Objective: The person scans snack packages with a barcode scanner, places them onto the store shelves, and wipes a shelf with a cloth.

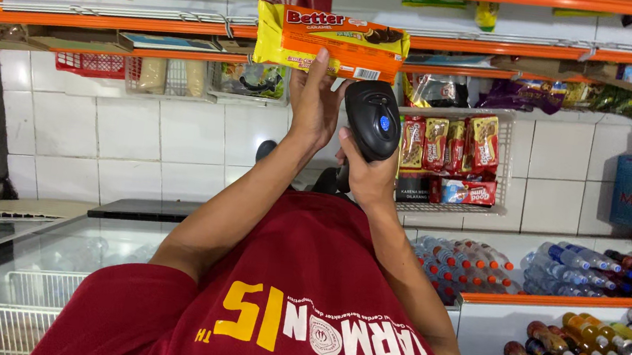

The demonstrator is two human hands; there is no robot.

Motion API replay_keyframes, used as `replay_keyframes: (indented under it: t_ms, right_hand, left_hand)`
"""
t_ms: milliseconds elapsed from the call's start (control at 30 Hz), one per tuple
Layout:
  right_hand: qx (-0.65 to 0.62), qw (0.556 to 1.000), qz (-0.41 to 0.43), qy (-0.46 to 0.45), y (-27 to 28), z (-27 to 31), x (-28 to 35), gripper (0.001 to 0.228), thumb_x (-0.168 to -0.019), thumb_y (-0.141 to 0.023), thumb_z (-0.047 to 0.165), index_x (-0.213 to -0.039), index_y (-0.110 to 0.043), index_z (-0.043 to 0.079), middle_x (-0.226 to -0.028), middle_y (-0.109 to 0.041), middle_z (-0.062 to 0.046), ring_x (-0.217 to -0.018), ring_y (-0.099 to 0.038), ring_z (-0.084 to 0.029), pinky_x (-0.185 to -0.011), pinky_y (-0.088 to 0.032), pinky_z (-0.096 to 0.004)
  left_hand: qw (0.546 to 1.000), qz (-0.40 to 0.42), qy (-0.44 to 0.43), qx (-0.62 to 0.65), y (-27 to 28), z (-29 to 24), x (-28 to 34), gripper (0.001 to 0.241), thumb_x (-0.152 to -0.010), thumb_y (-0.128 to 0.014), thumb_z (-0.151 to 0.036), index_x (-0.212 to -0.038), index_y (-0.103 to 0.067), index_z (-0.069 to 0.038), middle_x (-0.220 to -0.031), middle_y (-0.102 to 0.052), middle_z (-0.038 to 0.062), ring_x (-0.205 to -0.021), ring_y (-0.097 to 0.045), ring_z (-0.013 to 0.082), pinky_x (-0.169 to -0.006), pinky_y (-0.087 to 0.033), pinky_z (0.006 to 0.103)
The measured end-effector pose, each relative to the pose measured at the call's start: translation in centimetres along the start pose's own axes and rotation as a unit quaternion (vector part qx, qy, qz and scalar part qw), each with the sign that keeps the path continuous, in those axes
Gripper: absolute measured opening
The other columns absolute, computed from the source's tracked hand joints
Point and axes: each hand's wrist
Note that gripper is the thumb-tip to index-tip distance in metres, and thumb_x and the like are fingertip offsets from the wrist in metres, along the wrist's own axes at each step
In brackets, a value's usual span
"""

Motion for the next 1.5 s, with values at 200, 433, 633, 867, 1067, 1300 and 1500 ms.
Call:
replay_keyframes:
  t_ms: [200, 433, 633, 867, 1067, 1300, 1500]
  right_hand:
    - [-0.006, 0.999, -0.03, 0.027, -2.0, -0.6, -1.0, 0.02, -0.097, -0.074, 0.007, -0.114, -0.066, -0.001, -0.091, -0.068, -0.005, -0.073, -0.064, -0.012, -0.064, -0.054, -0.029]
    - [-0.252, 0.966, 0.028, 0.053, -3.4, 2.9, -6.2, 0.052, -0.104, -0.071, 0.02, -0.149, -0.048, 0.005, -0.095, -0.067, -0.008, -0.081, -0.066, -0.02, -0.073, -0.057, -0.037]
    - [-0.3, 0.942, 0.11, 0.105, -8.6, 11.1, -7.3, 0.078, -0.087, -0.083, 0.016, -0.15, -0.041, 0.0, -0.14, -0.06, -0.01, -0.128, -0.063, -0.022, -0.111, -0.054, -0.038]
    - [-0.232, 0.947, 0.1, 0.2, -12.1, 16.5, -11.4, 0.064, -0.094, -0.079, 0.0, -0.151, -0.049, 0.001, -0.134, -0.061, -0.009, -0.126, -0.063, -0.022, -0.113, -0.054, -0.038]
    - [-0.211, 0.942, 0.015, 0.259, -13.5, 19.4, -17.2, 0.038, -0.101, -0.077, 0.0, -0.135, -0.061, -0.002, -0.124, -0.068, -0.009, -0.113, -0.066, -0.019, -0.105, -0.056, -0.035]
    - [-0.113, 0.956, 0.06, 0.263, -11.7, 24.7, -21.1, 0.033, -0.103, -0.075, 0.007, -0.134, -0.063, 0.001, -0.123, -0.072, -0.005, -0.11, -0.07, -0.014, -0.09, -0.06, -0.029]
    - [0.02, 0.965, 0.007, 0.261, -10.5, 25.0, -21.4, 0.027, -0.101, -0.075, 0.009, -0.125, -0.067, 0.0, -0.11, -0.074, -0.004, -0.092, -0.071, -0.012, -0.074, -0.059, -0.026]
  left_hand:
    - [0.998, 0.05, -0.035, -0.01, -0.1, -3.5, -1.0, 0.044, -0.097, -0.079, -0.017, -0.132, -0.055, -0.009, -0.128, -0.061, 0.009, -0.12, -0.061, 0.0241, -0.107, -0.053, 0.0549]
    - [0.844, 0.298, -0.3, -0.33, -3.5, -14.8, -0.6, 0.061, -0.089, -0.09, -0.015, -0.138, -0.053, -0.018, -0.157, -0.051, 0.01, -0.147, -0.045, 0.0264, -0.125, -0.037, 0.0437]
    - [0.523, 0.362, -0.476, -0.607, -6.8, -23.9, -1.4, 0.065, -0.09, -0.101, -0.017, -0.138, -0.063, -0.036, -0.165, -0.035, 0.012, -0.153, -0.032, 0.0387, -0.129, -0.036, 0.0449]
    - [0.531, 0.433, -0.419, -0.596, -11.2, -30.3, -2.7, 0.086, -0.083, -0.098, -0.03, -0.154, -0.048, -0.033, -0.169, -0.009, 0.016, -0.16, -0.017, 0.0461, -0.132, -0.031, 0.0508]
    - [0.6, 0.428, -0.395, -0.548, -14.8, -30.3, -5.1, 0.057, -0.094, -0.092, -0.024, -0.14, -0.059, -0.019, -0.166, -0.016, 0.017, -0.156, -0.036, 0.041, -0.127, -0.042, 0.048]
    - [0.606, 0.358, -0.395, -0.591, -19.8, -31.1, -14.3, 0.035, -0.101, -0.084, -0.017, -0.131, -0.067, -0.013, -0.156, -0.047, 0.013, -0.14, -0.061, 0.033, -0.106, -0.061, 0.0378]
    - [0.527, 0.366, -0.298, -0.707, -22.6, -29.2, -18.4, 0.046, -0.085, -0.086, -0.022, -0.121, -0.061, -0.011, -0.142, -0.044, 0.026, -0.123, -0.056, 0.0464, -0.103, -0.046, 0.0495]
Point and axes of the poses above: each hand's wrist, its own x-axis away from the middle knuckle, its own y-axis out of the back of the hand, z = x × y
